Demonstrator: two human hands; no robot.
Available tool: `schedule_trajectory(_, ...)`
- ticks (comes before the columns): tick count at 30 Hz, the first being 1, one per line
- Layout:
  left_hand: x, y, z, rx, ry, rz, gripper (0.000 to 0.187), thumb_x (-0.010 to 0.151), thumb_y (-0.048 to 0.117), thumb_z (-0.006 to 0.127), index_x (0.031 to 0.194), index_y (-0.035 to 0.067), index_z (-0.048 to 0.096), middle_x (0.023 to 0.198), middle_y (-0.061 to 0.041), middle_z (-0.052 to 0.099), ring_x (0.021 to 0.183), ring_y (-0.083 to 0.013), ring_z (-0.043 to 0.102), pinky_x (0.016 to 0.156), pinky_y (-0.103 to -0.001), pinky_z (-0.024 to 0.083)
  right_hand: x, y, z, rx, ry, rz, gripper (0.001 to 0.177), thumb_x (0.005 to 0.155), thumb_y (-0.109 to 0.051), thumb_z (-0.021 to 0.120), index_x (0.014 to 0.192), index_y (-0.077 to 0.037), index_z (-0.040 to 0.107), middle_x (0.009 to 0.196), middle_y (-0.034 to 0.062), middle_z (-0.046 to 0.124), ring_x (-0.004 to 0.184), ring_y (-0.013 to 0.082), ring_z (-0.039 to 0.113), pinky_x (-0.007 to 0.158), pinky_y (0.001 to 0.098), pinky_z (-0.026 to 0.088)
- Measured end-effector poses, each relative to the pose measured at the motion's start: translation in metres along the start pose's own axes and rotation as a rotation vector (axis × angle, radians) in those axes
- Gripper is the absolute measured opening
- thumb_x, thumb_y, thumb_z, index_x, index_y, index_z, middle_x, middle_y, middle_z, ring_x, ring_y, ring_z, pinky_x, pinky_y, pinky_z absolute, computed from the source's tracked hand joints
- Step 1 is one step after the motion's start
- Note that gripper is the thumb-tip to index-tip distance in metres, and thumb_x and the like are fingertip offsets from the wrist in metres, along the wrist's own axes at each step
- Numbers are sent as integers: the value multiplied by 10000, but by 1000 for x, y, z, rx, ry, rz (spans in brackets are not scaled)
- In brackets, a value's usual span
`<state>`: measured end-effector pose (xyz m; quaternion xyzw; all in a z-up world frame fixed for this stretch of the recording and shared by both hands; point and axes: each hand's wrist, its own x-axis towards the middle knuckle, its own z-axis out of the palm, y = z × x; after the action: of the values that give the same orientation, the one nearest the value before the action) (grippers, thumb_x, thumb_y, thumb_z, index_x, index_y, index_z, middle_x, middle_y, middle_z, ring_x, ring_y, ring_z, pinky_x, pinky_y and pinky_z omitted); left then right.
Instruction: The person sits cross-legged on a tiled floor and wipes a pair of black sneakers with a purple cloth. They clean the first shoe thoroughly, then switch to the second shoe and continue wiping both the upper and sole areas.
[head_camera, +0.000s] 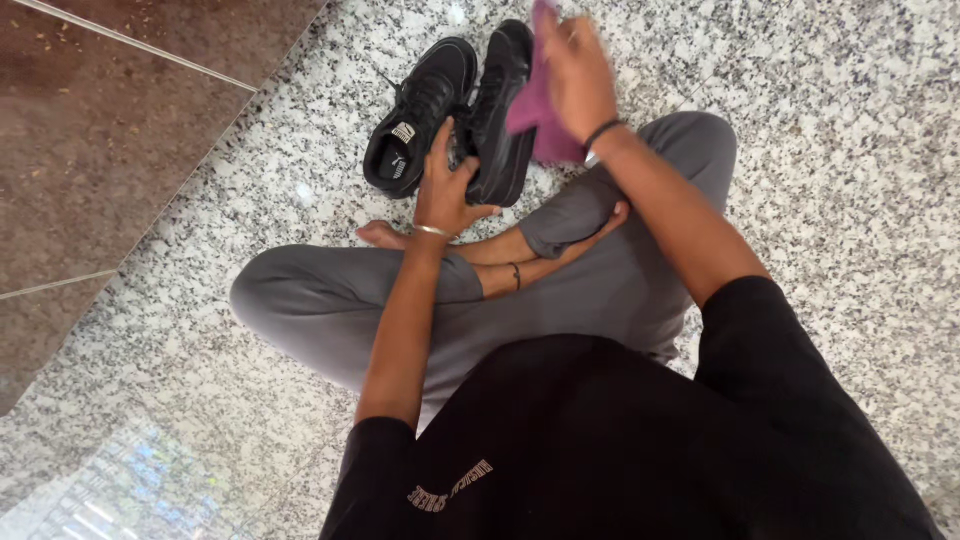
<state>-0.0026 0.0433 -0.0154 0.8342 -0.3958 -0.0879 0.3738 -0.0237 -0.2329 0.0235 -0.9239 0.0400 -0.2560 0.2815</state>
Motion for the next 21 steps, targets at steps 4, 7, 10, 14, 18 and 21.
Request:
schedule_trajectory(4, 3, 19, -3, 102, 28, 94, 506, 743, 271, 940, 1125, 77, 671, 1264, -120, 630, 1247, -341, 564, 1146, -488, 397, 1, 2, -18, 12, 138, -32, 239, 1088, -5, 575, 1322, -26, 615, 1218, 215, 628, 1118, 446, 612, 985, 499, 512)
schedule_trajectory(7, 14, 15, -4, 123, 22, 137, 462, 733, 325, 923, 1035, 85, 668, 1034, -58, 668, 1167, -318, 579, 1177, -561, 358, -57, -43, -22, 57, 86, 112, 101, 1021, -43, 608, 1118, -15, 610, 1173, 264, 531, 1044, 447, 610, 875, 471, 512)
schedule_trajectory(10, 22, 15, -1, 148, -11, 90, 451, 745, 366, 895, 1009, 70, 679, 933, -91, 673, 1084, -349, 579, 1047, -576, 384, -116, -85, -12, 251, -109, 445, 126, 1091, -131, 603, 1107, -16, 653, 1160, 175, 623, 1080, 366, 644, 960, 477, 532)
schedule_trajectory(14, 25, 6, 14, 20, -96, -139, 330, 764, 299, 833, 949, 48, 726, 977, -135, 699, 926, -391, 647, 781, -509, 498, -142, -90, 41, -1, -242, 287, 376, 1073, -292, 557, 1315, -10, 617, 1537, 277, 424, 1480, 453, 337, 1206, 623, 266)
schedule_trajectory(18, 38, -12, 17, -111, -117, -11, 521, 673, 407, 936, 772, -31, 673, 790, -189, 637, 723, -413, 645, 657, -489, 521, -57, 2, 99, -1, -180, 386, 519, 1149, -412, 433, 1447, 0, 543, 1646, 351, 168, 1495, 534, 121, 1149, 668, 173)
schedule_trajectory(21, 40, -16, 22, -91, -117, -15, 511, 671, 385, 964, 753, -21, 665, 786, -195, 630, 742, -406, 642, 693, -472, 523, 1, 54, 106, 43, -271, 416, 418, 1160, -400, 457, 1310, -46, 623, 1606, 195, 369, 1430, 452, 414, 1114, 530, 364)
